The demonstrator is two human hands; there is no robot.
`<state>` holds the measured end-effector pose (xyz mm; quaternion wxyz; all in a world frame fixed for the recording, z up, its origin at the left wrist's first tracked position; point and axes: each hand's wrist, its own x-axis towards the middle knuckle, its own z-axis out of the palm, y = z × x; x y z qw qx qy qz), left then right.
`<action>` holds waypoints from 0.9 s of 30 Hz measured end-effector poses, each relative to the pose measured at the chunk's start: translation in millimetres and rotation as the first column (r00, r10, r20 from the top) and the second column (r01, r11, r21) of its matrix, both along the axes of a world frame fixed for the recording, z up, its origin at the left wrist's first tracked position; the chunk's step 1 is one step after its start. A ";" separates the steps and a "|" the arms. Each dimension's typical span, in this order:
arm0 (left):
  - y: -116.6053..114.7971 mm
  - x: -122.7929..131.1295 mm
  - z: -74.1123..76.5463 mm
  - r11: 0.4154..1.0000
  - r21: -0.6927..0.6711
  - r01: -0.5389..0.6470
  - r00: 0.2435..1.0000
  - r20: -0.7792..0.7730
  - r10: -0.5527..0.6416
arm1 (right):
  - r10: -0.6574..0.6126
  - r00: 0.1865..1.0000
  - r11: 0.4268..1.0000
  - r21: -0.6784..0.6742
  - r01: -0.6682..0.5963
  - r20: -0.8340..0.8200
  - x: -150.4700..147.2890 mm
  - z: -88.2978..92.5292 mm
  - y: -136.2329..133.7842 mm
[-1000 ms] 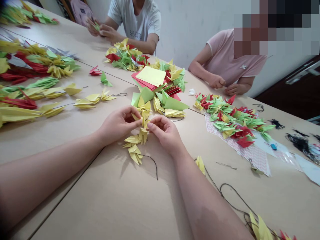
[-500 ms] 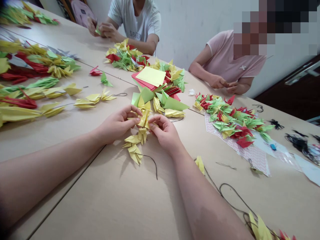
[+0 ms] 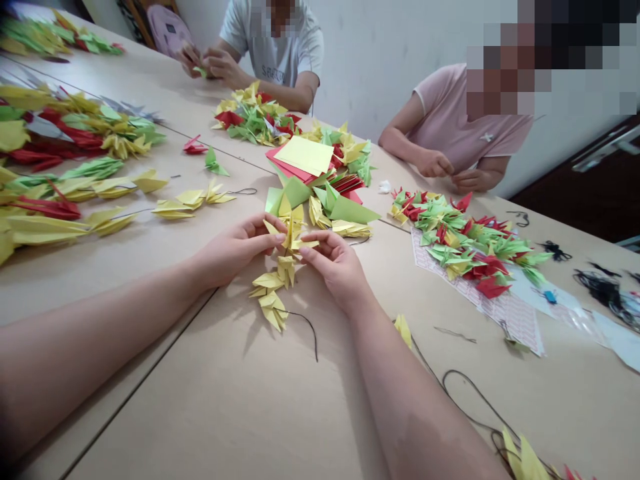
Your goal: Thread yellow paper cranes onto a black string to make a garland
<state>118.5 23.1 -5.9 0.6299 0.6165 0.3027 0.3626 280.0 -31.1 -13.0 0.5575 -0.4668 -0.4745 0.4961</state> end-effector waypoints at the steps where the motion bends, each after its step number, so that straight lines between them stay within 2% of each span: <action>1: -0.1 -0.2 -0.2 1.000 -0.010 0.023 0.999 0.026 -0.023 | -0.008 1.000 1.000 0.002 0.008 -0.007 0.2 -0.2 0.1; 4: 0.0 -0.4 -1.2 0.999 -0.010 0.051 0.997 0.065 -0.050 | -0.015 0.999 1.000 -0.002 0.015 -0.032 1.5 -0.5 0.4; 6: -0.2 0.0 -1.6 0.999 0.029 0.040 0.999 0.032 -0.041 | -0.017 0.999 1.000 -0.015 0.016 -0.031 2.7 -0.6 0.8; 9: -1.2 0.8 -0.8 0.988 0.155 0.023 0.990 -0.144 0.000 | -0.042 0.998 0.999 -0.020 0.041 -0.036 4.4 -0.6 1.7; 12: -2.1 1.6 0.8 0.949 0.313 0.040 0.945 -0.322 0.066 | -0.064 0.995 0.998 -0.017 0.063 -0.079 5.3 0.1 2.6; 16: -1.7 2.3 1.6 0.904 0.423 0.063 0.917 -0.383 0.115 | -0.072 0.990 0.997 -0.026 0.070 -0.117 4.9 2.2 1.9; 23: -2.7 3.0 2.0 0.917 0.398 0.040 0.916 -0.381 0.125 | -0.052 0.994 0.998 -0.032 0.049 -0.097 3.4 4.3 -0.3; 27: -3.7 2.6 1.2 0.947 0.322 0.006 0.923 -0.366 0.119 | -0.060 0.994 0.998 -0.033 0.057 -0.094 4.4 3.7 0.1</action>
